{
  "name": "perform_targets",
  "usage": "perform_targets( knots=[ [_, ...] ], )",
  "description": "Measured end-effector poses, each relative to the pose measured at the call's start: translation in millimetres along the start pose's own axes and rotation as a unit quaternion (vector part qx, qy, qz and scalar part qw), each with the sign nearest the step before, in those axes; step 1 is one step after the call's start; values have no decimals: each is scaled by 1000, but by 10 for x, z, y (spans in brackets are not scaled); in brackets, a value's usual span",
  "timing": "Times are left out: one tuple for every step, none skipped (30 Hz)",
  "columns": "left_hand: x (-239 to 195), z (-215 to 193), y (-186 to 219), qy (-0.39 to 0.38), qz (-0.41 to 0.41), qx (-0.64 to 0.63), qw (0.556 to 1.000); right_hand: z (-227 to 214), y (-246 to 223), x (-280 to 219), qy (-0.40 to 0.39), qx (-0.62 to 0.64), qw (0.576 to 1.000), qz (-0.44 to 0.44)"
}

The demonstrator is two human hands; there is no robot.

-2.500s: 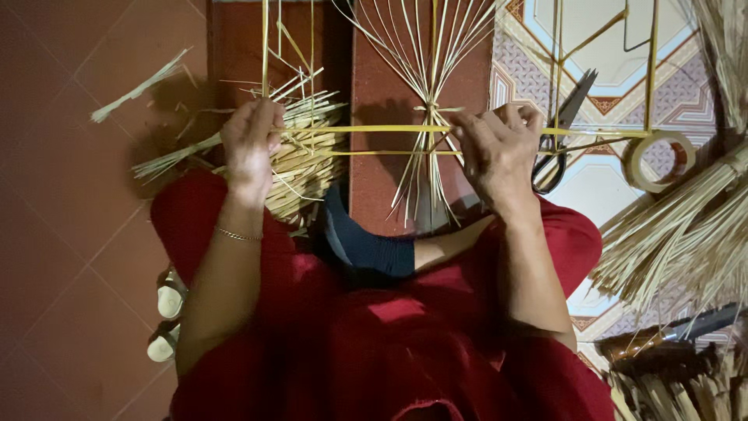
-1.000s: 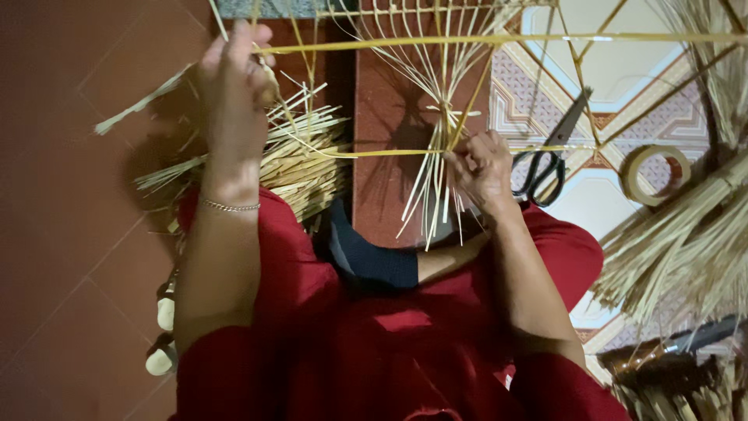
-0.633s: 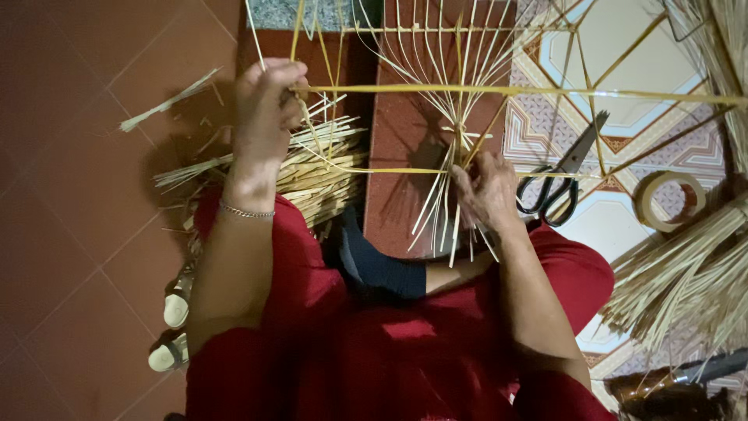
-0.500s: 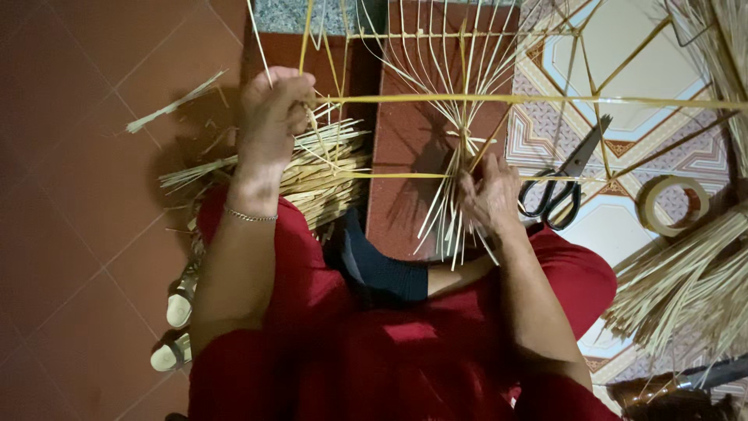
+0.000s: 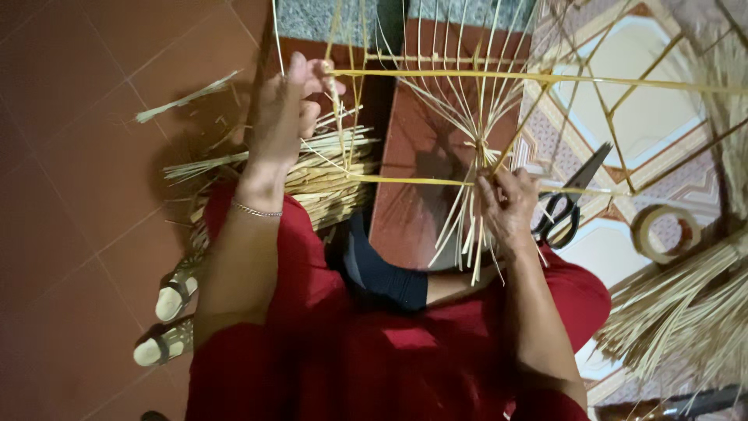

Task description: The person sits on the floor and weaves dried palm leaves into a rectangular basket frame. They thread the leaves through the frame, tie them with thin strips, and trim excess material using scissors.

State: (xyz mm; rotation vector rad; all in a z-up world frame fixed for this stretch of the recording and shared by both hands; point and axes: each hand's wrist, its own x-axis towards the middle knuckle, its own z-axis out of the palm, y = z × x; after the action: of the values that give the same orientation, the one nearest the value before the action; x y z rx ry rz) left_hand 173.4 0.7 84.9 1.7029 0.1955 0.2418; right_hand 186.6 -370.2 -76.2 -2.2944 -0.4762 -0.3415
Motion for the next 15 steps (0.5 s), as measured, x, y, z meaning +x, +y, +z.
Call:
perform_targets(
  knots=[
    [19,-37,4,24,-5,14,1000,-50,-53,26,7,32,999,26],
    [28,-85,-1,47,-11,26,998,-108,-98,42,12,62,997,52],
    [33,-142,-10,71,-17,38,997,-171,-131,70,15,36,999,34],
    [36,-212,-23,88,-17,23,996,-241,-160,108,17,9,1000,16],
    [32,-293,-36,104,-17,8,994,-305,-192,143,19,-17,1000,-3],
    [32,-381,-39,120,-15,-7,993,-362,-222,186,16,15,999,31],
    [16,-483,-37,130,-3,-34,991,-422,-252,229,11,47,997,64],
    [2,-577,-34,138,10,-63,988,-486,-278,286,8,78,992,97],
    [-6,-639,-37,145,23,-91,985,-566,-297,365,12,125,983,135],
    [4,-685,-38,150,26,-131,980,-652,-318,464,15,173,970,171],
    [15,-724,-44,155,30,-171,973,-740,-343,570,18,220,953,207],
    [21,-752,-60,158,33,-211,964,-845,-361,683,5,225,956,186],
    [24,-764,-92,149,32,-230,961,-983,-368,817,-8,228,959,166],
    [32,-753,-145,136,29,-249,958,-1131,-373,937,-20,230,962,148],
    [49,-740,-210,124,26,-268,955,-1261,-378,1083,-28,245,957,151]
  ],
)
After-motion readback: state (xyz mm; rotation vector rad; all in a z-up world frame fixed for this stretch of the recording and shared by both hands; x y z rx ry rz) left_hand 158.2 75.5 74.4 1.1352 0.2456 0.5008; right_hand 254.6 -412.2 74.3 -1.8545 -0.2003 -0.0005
